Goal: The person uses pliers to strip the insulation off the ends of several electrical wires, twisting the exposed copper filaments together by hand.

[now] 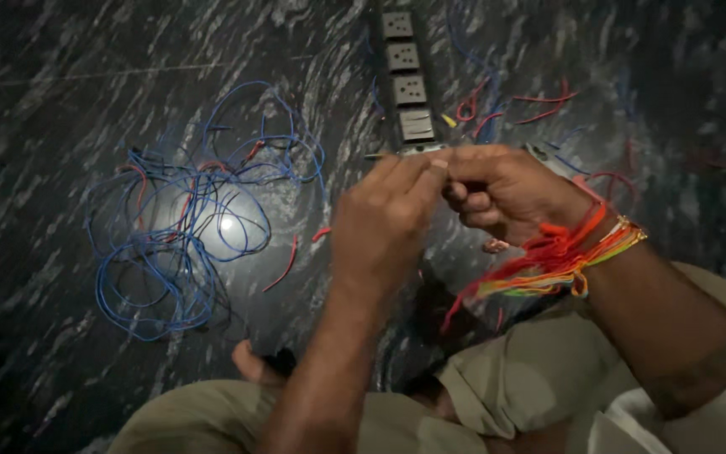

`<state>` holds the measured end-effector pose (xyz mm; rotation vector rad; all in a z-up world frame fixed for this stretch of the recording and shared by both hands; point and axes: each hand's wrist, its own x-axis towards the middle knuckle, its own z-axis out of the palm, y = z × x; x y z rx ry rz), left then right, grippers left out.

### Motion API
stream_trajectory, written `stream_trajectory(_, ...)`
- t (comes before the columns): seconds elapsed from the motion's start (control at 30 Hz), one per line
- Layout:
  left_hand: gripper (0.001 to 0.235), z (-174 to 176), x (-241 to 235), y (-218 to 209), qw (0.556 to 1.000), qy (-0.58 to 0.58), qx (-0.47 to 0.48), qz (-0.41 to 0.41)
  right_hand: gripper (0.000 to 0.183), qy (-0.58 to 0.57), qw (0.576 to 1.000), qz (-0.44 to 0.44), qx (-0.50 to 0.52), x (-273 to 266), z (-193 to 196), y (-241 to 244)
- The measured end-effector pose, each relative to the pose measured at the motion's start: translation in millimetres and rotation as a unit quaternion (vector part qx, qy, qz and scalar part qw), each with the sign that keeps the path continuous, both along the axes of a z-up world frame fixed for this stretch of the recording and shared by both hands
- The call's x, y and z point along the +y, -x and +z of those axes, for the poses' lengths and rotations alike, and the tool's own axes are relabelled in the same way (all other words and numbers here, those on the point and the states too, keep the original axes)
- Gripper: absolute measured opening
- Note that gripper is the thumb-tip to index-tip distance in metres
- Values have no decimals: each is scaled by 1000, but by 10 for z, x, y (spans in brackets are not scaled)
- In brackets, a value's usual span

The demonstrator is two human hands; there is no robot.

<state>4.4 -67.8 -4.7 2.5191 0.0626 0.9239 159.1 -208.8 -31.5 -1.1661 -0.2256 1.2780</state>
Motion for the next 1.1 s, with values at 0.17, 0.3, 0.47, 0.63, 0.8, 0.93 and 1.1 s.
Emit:
stream_trajectory(0.17,60,360,261,334,989,101,85,72,31,90,963,-36,-253,-336,341,244)
stream_trajectory(0.3,70,505,1545,1548,905,46,299,297,36,276,854,46,-439,-775,412,465)
stream_trajectory(0.47,97,-816,2511,3253,720,-118,368,576,33,207,888,-6,-411,-924,400,466)
stream_trajectory(0.63,94,-1948,3277,3991,625,-269,328,655,32,292,845,-29,-448,-658,401,546)
stream_trajectory(0.8,80,-1828,3148,3766,631,-214,347,660,36,295,836,-74,-456,-626,347,539)
stream_trajectory(0.93,70,-1234,2401,3317,754,-109,284,583,36,323,819,-78,-469,-629,331,567)
stream_trajectory(1.1,43,-175,1759,2523,928,5,127,350,33,381,773,74,-502,-517,201,653)
